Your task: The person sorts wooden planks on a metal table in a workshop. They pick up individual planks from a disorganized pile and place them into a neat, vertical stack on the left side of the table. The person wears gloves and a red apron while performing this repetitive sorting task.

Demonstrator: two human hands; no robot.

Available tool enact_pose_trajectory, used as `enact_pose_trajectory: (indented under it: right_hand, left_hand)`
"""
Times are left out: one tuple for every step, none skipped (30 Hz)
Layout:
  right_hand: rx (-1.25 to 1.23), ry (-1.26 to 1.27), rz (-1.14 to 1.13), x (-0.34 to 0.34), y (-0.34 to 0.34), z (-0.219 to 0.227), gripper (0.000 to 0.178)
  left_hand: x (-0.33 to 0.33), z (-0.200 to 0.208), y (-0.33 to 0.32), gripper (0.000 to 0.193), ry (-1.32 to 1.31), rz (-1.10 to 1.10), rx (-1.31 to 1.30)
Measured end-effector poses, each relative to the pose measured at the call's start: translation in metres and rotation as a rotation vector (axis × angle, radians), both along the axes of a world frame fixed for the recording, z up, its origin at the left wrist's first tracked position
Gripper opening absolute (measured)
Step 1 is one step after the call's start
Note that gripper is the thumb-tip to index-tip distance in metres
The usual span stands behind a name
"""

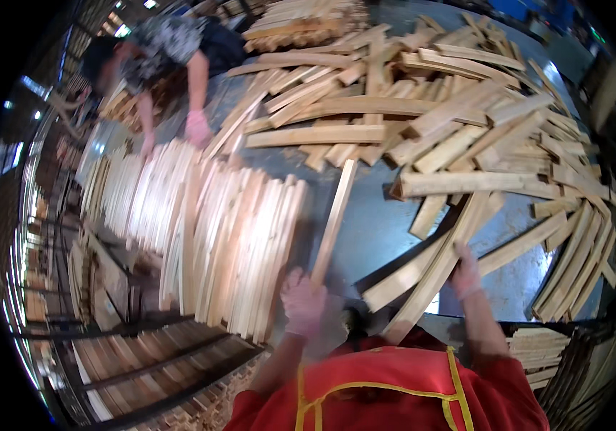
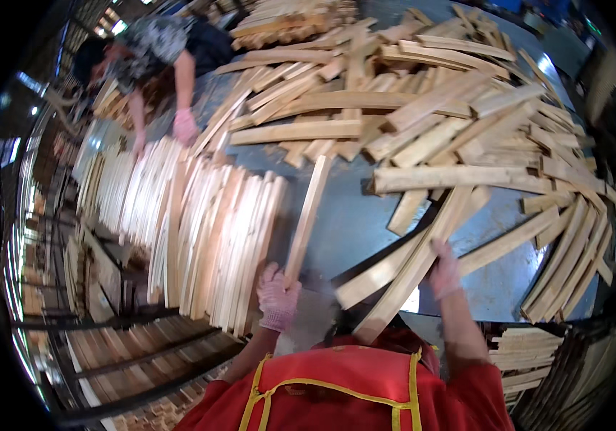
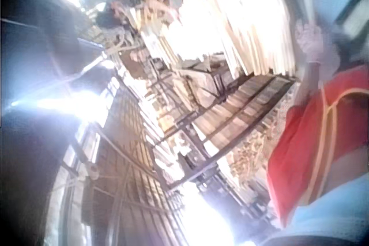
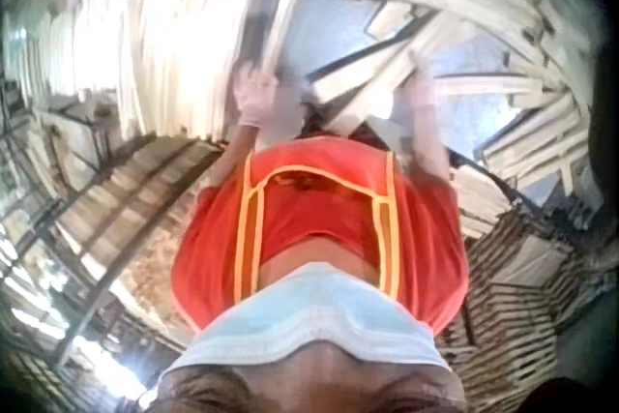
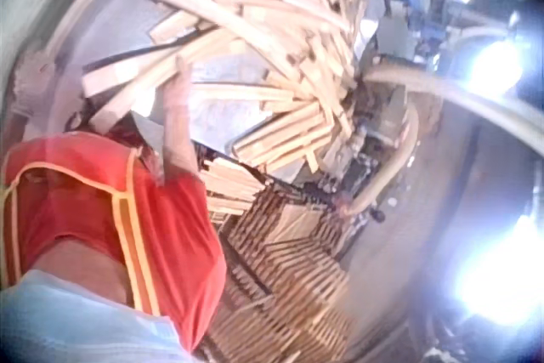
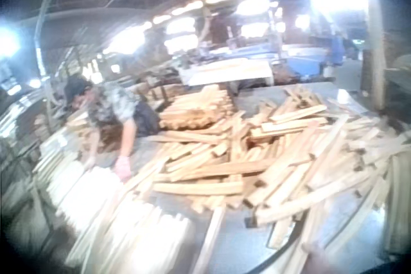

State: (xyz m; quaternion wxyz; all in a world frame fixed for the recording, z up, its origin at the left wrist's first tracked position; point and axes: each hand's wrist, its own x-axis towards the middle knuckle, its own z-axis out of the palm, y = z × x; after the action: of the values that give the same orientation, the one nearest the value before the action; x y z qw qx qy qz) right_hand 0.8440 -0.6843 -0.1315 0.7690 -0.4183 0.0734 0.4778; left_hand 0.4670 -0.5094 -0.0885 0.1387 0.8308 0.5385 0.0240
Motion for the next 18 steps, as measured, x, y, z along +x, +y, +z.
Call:
enact_pose_trajectory:
  right_hand:
    - [0.048, 0.046, 0.054, -0.036, -0.004, -0.002, 0.052]
    - [0.074, 0.228, 0.116, -0.063, -0.009, -0.01, 0.058]
    - [0.044, 0.211, 0.107, -0.084, -0.005, -0.008, 0.057]
    - [0.022, 0.196, 0.094, -0.101, 0.003, -0.002, 0.055]
    - [0.009, 0.126, 0.091, -0.104, 0.011, -0.005, 0.054]
    - [-0.001, 0.056, 0.086, -0.1, 0.019, -0.008, 0.052]
    - [-0.032, 0.034, 0.036, -0.094, 0.028, -0.009, 0.049]
    - [-0.07, 0.018, -0.007, -0.087, 0.036, -0.009, 0.047]
    - [-0.091, 0.007, -0.067, -0.078, 0.039, -0.011, 0.048]
    - [-0.109, -0.005, -0.132, -0.073, 0.043, -0.01, 0.049]
    - [-0.098, -0.011, -0.153, -0.088, 0.046, 0.001, 0.049]
    - [-0.088, -0.017, -0.179, -0.112, 0.044, 0.011, 0.049]
    - [-0.081, -0.027, -0.213, -0.138, 0.042, 0.024, 0.05]
    - [-0.075, -0.07, -0.154, -0.16, 0.04, 0.026, 0.052]
    - [-0.129, -0.119, -0.131, -0.18, 0.044, 0.031, 0.052]
    - [-0.251, -0.19, -0.099, -0.191, 0.047, 0.02, 0.052]
    - [-0.322, -0.256, 0.012, -0.202, 0.058, 0.03, 0.05]
    - [-0.37, -0.323, 0.073, -0.21, 0.073, 0.036, 0.051]
  left_hand:
    - [-0.019, 0.002, 0.011, 0.062, 0.103, -0.017, 0.177]
    - [-0.035, 0.003, 0.019, 0.066, 0.209, -0.038, 0.35]
    - [-0.052, -0.003, 0.024, 0.068, 0.234, -0.01, 0.287]
    - [-0.065, -0.003, 0.032, 0.071, 0.26, 0.014, 0.229]
    - [-0.08, -0.002, 0.038, 0.073, 0.285, 0.037, 0.172]
    - [-0.09, -0.003, 0.038, 0.074, 0.248, 0.01, 0.177]
    - [-0.09, 0.001, 0.037, 0.075, 0.208, -0.024, 0.184]
    - [-0.094, 0.006, 0.031, 0.075, 0.174, -0.053, 0.185]
    - [-0.098, 0.011, 0.027, 0.078, 0.135, -0.052, 0.179]
    - [-0.098, 0.019, 0.024, 0.08, 0.093, -0.053, 0.178]
    - [-0.099, 0.027, 0.025, 0.082, 0.047, -0.062, 0.18]
    - [-0.104, 0.031, 0.024, 0.083, 0.003, -0.041, 0.18]
    - [-0.11, 0.034, 0.02, 0.084, -0.045, -0.029, 0.176]
    - [-0.112, 0.038, 0.017, 0.084, -0.096, -0.025, 0.163]
    - [-0.107, 0.05, 0.015, 0.087, -0.099, -0.067, 0.143]
    - [-0.097, 0.061, 0.011, 0.089, -0.135, -0.115, 0.05]
    - [-0.088, 0.07, 0.006, 0.091, -0.164, -0.155, -0.045]
    - [-0.077, 0.076, 0.002, 0.093, -0.189, -0.199, -0.135]
